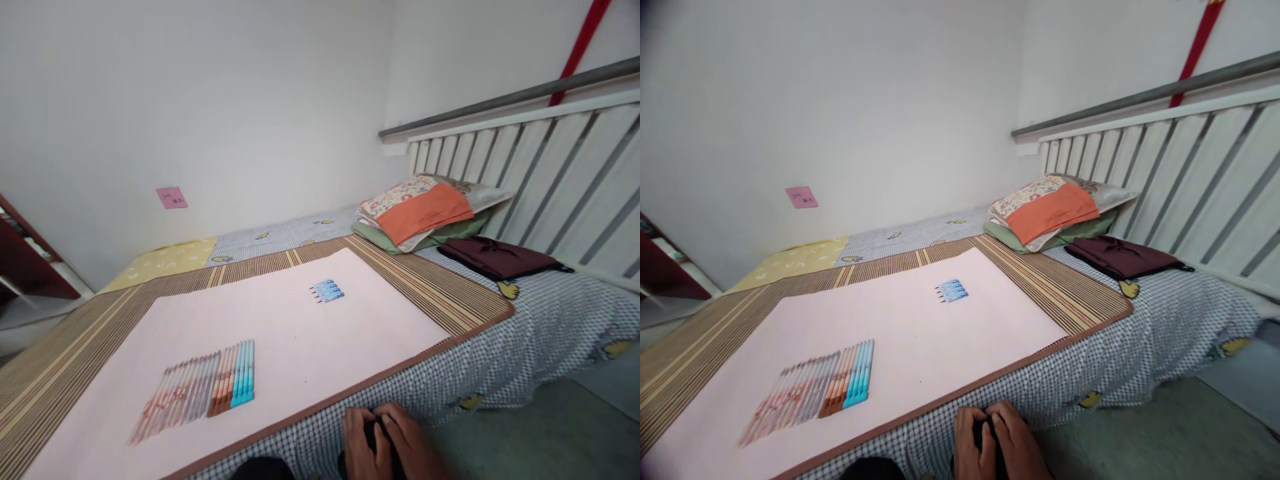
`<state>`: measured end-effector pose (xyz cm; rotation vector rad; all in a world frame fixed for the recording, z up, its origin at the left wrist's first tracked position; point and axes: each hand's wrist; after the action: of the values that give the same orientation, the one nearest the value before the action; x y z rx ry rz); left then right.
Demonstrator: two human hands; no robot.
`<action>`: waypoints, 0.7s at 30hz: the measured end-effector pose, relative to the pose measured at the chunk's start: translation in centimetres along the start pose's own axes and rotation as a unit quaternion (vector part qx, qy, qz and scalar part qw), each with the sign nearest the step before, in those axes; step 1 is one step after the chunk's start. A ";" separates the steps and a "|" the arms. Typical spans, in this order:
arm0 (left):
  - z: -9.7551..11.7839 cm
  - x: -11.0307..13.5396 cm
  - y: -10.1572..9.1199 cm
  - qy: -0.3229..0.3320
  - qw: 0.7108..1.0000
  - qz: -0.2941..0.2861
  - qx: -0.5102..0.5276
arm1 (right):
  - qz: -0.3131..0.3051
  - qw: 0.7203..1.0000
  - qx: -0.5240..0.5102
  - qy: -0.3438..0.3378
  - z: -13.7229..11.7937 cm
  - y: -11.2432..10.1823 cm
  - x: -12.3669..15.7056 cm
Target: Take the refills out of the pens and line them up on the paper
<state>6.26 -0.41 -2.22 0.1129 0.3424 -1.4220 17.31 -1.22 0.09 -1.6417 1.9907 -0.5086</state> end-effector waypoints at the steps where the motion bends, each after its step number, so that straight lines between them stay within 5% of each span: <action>1: 0.0 -0.1 0.0 0.003 1.000 0.000 -0.005 | -0.003 1.000 0.002 -0.002 -0.1 0.0 0.0; 10: -0.5 0.2 0.3 0.014 1.000 0.007 -0.001 | -0.030 0.999 0.007 -0.007 -0.2 0.0 -0.2; 21: -0.1 2.2 1.1 0.101 0.994 0.042 -0.012 | -0.013 1.000 -0.002 0.010 0.4 -0.4 0.6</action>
<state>7.58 -2.26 -3.12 0.2489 0.5159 -1.3261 17.79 -1.87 -0.11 -1.6733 1.9890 -0.5319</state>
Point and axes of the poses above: each hand's wrist, its own x-axis away from the middle knuckle, its own y-axis out of the palm, z = x × y, and after that the axes turned 15 degrees about x, right-handed
